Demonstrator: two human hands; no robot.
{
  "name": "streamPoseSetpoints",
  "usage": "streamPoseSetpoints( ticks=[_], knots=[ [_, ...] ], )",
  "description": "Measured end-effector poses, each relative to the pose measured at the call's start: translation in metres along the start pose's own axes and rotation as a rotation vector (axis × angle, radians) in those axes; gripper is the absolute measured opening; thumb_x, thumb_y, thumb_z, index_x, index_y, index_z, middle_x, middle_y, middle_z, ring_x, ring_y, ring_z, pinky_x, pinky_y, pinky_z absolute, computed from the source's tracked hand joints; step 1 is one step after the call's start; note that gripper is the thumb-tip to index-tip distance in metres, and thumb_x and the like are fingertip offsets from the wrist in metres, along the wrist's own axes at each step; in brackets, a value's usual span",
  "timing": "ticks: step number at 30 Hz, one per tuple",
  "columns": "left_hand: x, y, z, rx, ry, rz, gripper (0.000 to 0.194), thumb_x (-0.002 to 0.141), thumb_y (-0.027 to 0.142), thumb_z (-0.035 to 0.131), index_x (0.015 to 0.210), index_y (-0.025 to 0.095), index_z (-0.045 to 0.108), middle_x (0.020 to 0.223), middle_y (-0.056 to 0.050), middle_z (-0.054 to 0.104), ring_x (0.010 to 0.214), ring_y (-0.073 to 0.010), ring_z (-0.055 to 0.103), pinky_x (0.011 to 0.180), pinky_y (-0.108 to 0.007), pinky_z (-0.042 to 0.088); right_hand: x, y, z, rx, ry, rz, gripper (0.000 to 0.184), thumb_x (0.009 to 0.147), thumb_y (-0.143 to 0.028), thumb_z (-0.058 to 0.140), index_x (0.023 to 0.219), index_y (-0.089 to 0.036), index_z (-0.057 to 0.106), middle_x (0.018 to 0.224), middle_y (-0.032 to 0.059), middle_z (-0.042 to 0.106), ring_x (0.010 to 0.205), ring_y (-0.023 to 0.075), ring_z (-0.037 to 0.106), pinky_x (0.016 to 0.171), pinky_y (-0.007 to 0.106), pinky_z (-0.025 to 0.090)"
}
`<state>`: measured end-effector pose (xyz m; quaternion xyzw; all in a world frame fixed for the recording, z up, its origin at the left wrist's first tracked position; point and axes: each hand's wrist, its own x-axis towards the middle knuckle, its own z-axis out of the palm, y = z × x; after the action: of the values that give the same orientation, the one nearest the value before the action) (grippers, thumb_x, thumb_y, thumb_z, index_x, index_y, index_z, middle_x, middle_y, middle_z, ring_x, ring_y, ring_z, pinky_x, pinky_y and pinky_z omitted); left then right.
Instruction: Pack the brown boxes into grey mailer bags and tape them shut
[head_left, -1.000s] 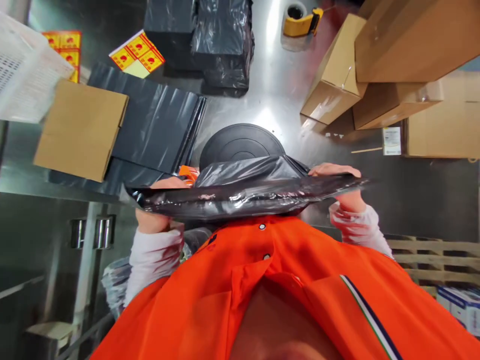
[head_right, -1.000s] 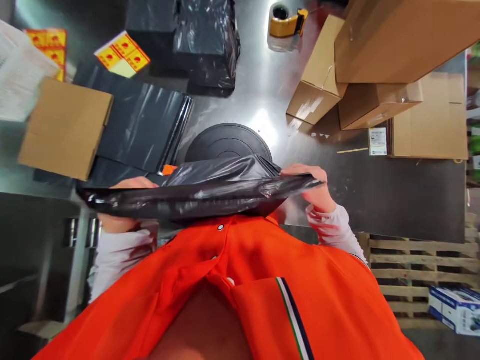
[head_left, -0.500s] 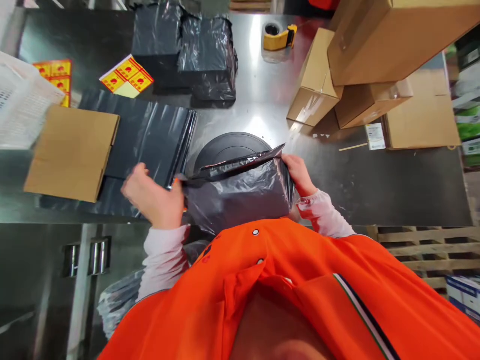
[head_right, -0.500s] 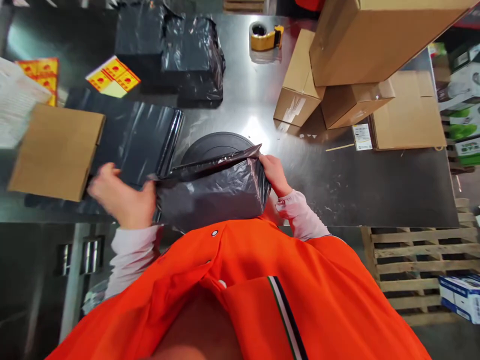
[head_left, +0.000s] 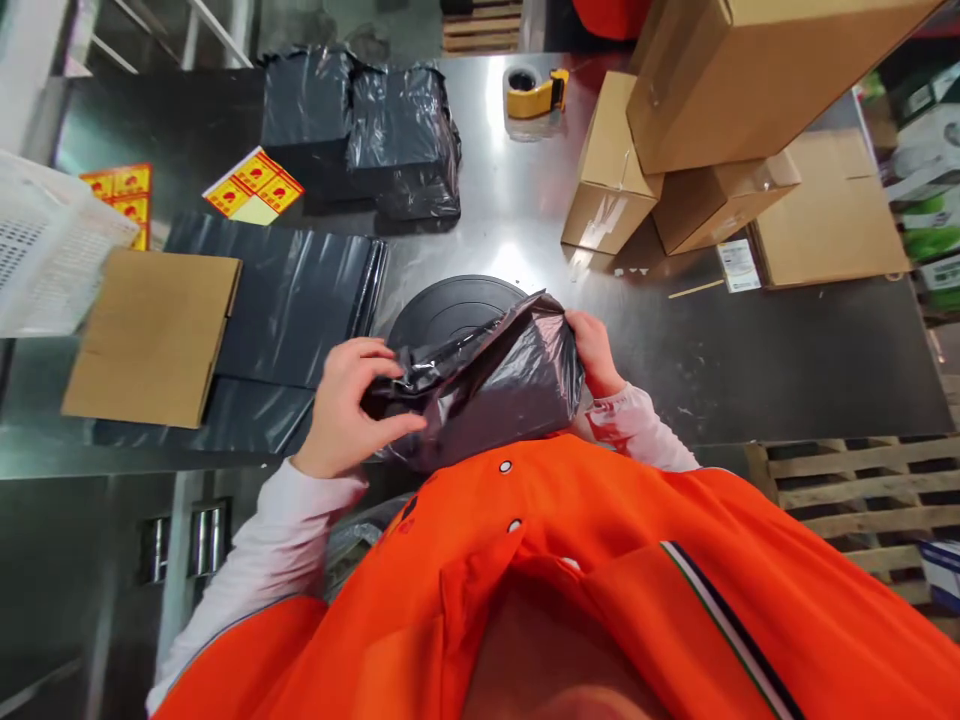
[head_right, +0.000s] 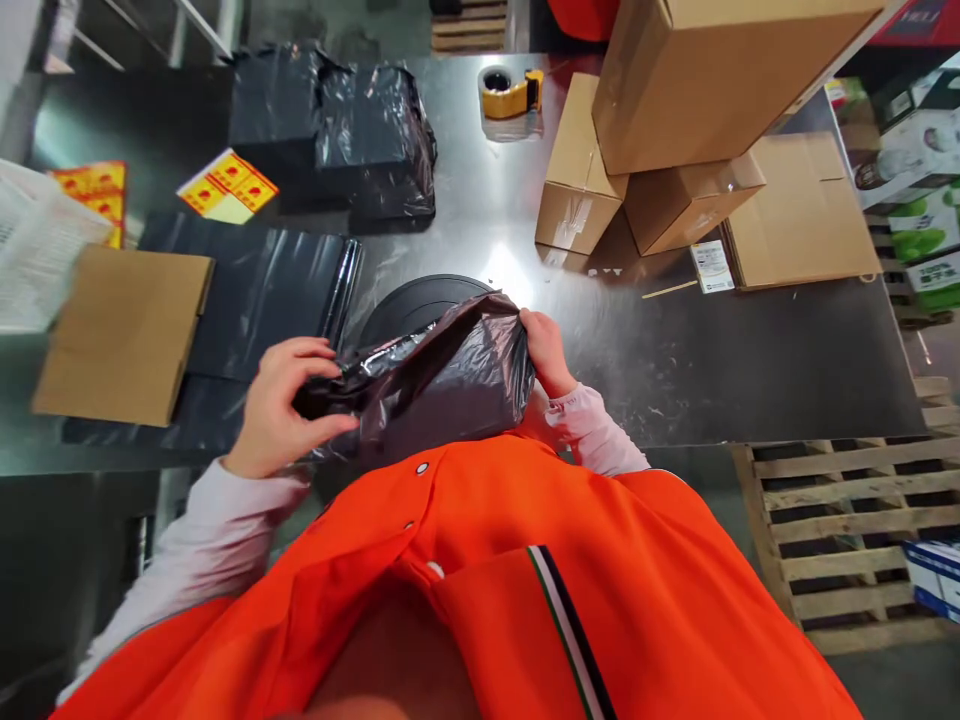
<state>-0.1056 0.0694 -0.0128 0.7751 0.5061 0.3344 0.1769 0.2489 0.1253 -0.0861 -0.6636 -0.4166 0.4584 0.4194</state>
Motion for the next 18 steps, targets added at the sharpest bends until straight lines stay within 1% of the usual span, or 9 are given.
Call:
streamPoseSetpoints(
  ticks=[2, 4, 7, 10, 12, 14, 16, 17, 18],
  knots=[
    [-0.006, -0.001, 0.004, -0.026, 0.147, -0.071, 0.050, 0.083, 0.062, 0.081, 0.081, 0.023, 0.049, 0.106, -0.009, 0.068, 0.115, -0.0322, 0.070, 0.106, -0.048, 0.054, 0.001, 0.002, 0.000, 0.010, 0.005, 0.005, 0.047, 0.099, -0.043, 0.056, 0.059, -0.022, 0.043, 0.064, -0.0014, 0.044, 0.072, 0.0144, 0.040, 0.067, 0.028, 0.037],
    [-0.007, -0.003, 0.009, -0.097, 0.225, -0.172, 0.043, 0.087, 0.054, 0.076, 0.085, 0.023, 0.046, 0.108, -0.008, 0.065, 0.108, -0.0280, 0.071, 0.097, -0.043, 0.057, 0.002, 0.003, 0.000, 0.016, 0.015, 0.004, 0.047, 0.100, -0.043, 0.057, 0.059, -0.022, 0.043, 0.065, -0.0017, 0.044, 0.072, 0.0140, 0.039, 0.067, 0.028, 0.037],
    [-0.002, -0.009, 0.014, -0.075, 0.154, -0.294, 0.043, 0.077, 0.051, 0.080, 0.099, 0.023, 0.056, 0.111, -0.009, 0.064, 0.101, -0.0259, 0.067, 0.091, -0.040, 0.057, 0.004, 0.005, -0.002, 0.024, 0.025, -0.018, 0.050, 0.100, -0.050, 0.059, 0.060, -0.022, 0.044, 0.066, -0.0022, 0.043, 0.070, 0.0136, 0.039, 0.066, 0.029, 0.037],
    [0.002, -0.012, 0.015, -0.045, 0.123, -0.378, 0.034, 0.076, 0.047, 0.077, 0.087, 0.023, 0.055, 0.100, -0.007, 0.066, 0.099, -0.0256, 0.065, 0.094, -0.040, 0.055, 0.005, 0.006, -0.004, 0.028, 0.018, -0.050, 0.055, 0.097, -0.059, 0.060, 0.060, -0.024, 0.040, 0.063, -0.0025, 0.038, 0.068, 0.0138, 0.038, 0.062, 0.029, 0.037],
    [0.003, -0.011, 0.014, -0.143, 0.179, -0.403, 0.033, 0.080, 0.047, 0.071, 0.081, 0.023, 0.048, 0.099, -0.007, 0.067, 0.098, -0.0244, 0.066, 0.093, -0.039, 0.055, 0.005, 0.005, -0.004, 0.034, 0.017, -0.069, 0.056, 0.096, -0.063, 0.058, 0.061, -0.025, 0.038, 0.062, -0.0026, 0.036, 0.066, 0.0140, 0.037, 0.061, 0.029, 0.036],
    [0.007, -0.012, 0.012, -0.182, 0.293, -0.427, 0.032, 0.080, 0.046, 0.068, 0.079, 0.024, 0.045, 0.093, -0.005, 0.066, 0.089, -0.0214, 0.064, 0.086, -0.035, 0.054, 0.006, 0.004, -0.004, 0.038, 0.022, -0.068, 0.054, 0.095, -0.061, 0.058, 0.061, -0.025, 0.038, 0.062, -0.0026, 0.036, 0.066, 0.0140, 0.037, 0.061, 0.029, 0.036],
    [0.015, -0.021, 0.011, -0.069, 0.397, -0.463, 0.033, 0.078, 0.047, 0.069, 0.076, 0.024, 0.045, 0.079, -0.001, 0.058, 0.077, -0.0188, 0.055, 0.076, -0.031, 0.050, 0.007, 0.003, -0.004, 0.035, 0.036, -0.051, 0.051, 0.095, -0.056, 0.059, 0.061, -0.025, 0.038, 0.062, -0.0029, 0.035, 0.066, 0.0140, 0.036, 0.061, 0.030, 0.034],
    [0.021, -0.029, 0.013, 0.011, 0.411, -0.490, 0.034, 0.077, 0.047, 0.071, 0.073, 0.024, 0.046, 0.073, 0.001, 0.052, 0.073, -0.0180, 0.050, 0.072, -0.030, 0.047, 0.008, 0.004, -0.004, 0.030, 0.045, -0.041, 0.050, 0.095, -0.053, 0.058, 0.060, -0.025, 0.037, 0.063, -0.0030, 0.035, 0.067, 0.0140, 0.035, 0.062, 0.030, 0.034],
    [0.027, -0.038, 0.017, 0.075, 0.378, -0.533, 0.037, 0.075, 0.048, 0.073, 0.070, 0.024, 0.046, 0.068, 0.002, 0.048, 0.070, -0.0174, 0.046, 0.070, -0.029, 0.045, 0.009, 0.004, -0.004, 0.023, 0.056, -0.035, 0.048, 0.095, -0.049, 0.057, 0.060, -0.025, 0.036, 0.063, -0.0031, 0.035, 0.067, 0.0140, 0.035, 0.062, 0.030, 0.034]
  ],
)
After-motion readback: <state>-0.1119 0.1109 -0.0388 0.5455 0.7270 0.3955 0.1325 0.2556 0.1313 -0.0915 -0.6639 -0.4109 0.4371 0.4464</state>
